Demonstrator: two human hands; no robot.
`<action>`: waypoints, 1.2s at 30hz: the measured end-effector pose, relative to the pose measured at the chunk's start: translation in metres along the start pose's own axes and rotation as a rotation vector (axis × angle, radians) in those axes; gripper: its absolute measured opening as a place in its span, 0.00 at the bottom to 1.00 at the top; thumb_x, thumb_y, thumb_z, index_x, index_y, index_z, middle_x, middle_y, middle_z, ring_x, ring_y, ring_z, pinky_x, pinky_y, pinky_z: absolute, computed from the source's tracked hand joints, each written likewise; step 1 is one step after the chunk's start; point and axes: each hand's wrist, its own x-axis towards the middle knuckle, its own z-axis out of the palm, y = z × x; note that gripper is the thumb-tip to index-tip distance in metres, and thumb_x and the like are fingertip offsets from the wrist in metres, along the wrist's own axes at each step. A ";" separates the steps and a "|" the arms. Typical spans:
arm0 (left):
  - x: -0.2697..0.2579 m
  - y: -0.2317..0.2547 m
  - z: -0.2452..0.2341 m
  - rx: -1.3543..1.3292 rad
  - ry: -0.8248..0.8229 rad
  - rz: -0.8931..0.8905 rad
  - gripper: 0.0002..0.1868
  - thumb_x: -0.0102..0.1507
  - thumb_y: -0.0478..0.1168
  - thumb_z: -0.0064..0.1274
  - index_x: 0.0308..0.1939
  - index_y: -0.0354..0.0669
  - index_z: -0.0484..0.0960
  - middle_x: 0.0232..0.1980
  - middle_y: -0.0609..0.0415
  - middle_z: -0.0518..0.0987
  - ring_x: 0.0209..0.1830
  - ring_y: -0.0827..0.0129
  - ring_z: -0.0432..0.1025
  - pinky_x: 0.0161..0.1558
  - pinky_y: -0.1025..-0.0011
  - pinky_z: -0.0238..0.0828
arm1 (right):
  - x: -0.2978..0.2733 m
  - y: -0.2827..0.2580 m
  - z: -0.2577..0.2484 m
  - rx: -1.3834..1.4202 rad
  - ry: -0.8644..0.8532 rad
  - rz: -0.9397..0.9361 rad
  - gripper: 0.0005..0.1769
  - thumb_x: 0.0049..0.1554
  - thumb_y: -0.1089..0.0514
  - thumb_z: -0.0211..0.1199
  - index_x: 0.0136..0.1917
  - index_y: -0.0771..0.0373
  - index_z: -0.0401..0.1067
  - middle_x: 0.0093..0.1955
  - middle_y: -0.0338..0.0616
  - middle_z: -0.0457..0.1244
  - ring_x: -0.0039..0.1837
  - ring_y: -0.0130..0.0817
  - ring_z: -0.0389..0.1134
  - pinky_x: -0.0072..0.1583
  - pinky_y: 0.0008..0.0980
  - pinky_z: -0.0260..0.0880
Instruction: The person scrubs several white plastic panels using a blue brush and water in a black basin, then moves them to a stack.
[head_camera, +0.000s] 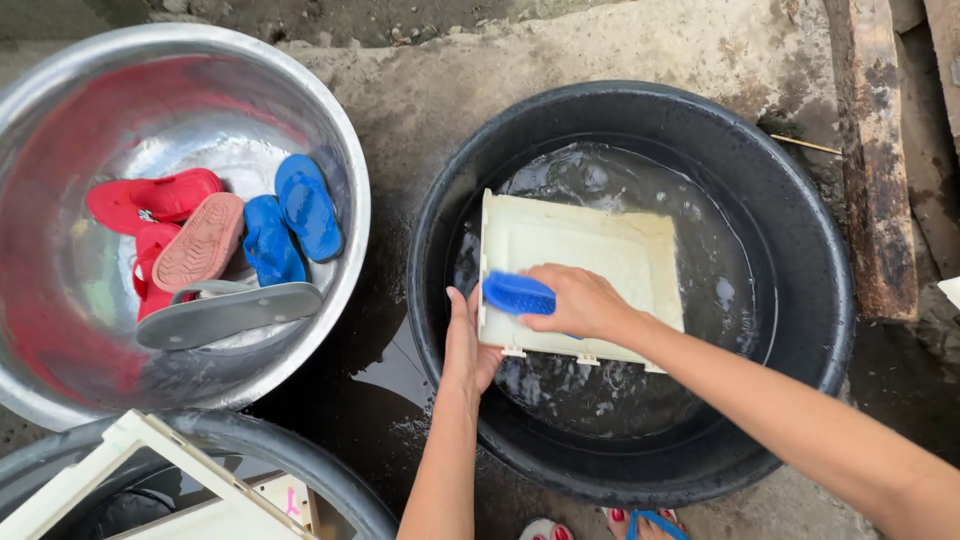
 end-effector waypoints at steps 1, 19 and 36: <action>-0.002 -0.001 0.002 0.002 0.015 0.002 0.43 0.68 0.69 0.16 0.74 0.47 0.65 0.67 0.45 0.75 0.65 0.55 0.72 0.60 0.53 0.74 | -0.011 -0.002 0.004 0.001 -0.002 0.004 0.32 0.46 0.41 0.71 0.61 0.54 0.76 0.56 0.44 0.70 0.57 0.47 0.73 0.56 0.43 0.73; -0.018 0.016 0.021 0.005 -0.087 -0.082 0.55 0.61 0.79 0.09 0.79 0.48 0.56 0.74 0.42 0.67 0.72 0.51 0.65 0.66 0.49 0.66 | -0.020 0.005 -0.017 -0.012 -0.130 -0.326 0.38 0.45 0.44 0.73 0.68 0.50 0.71 0.55 0.38 0.69 0.58 0.42 0.71 0.57 0.43 0.71; -0.020 0.021 0.027 0.039 -0.098 -0.093 0.56 0.59 0.80 0.09 0.78 0.48 0.55 0.74 0.42 0.68 0.72 0.52 0.66 0.65 0.50 0.67 | -0.021 0.002 -0.023 0.070 -0.189 -0.383 0.40 0.42 0.46 0.76 0.68 0.49 0.72 0.55 0.41 0.69 0.57 0.45 0.70 0.59 0.42 0.68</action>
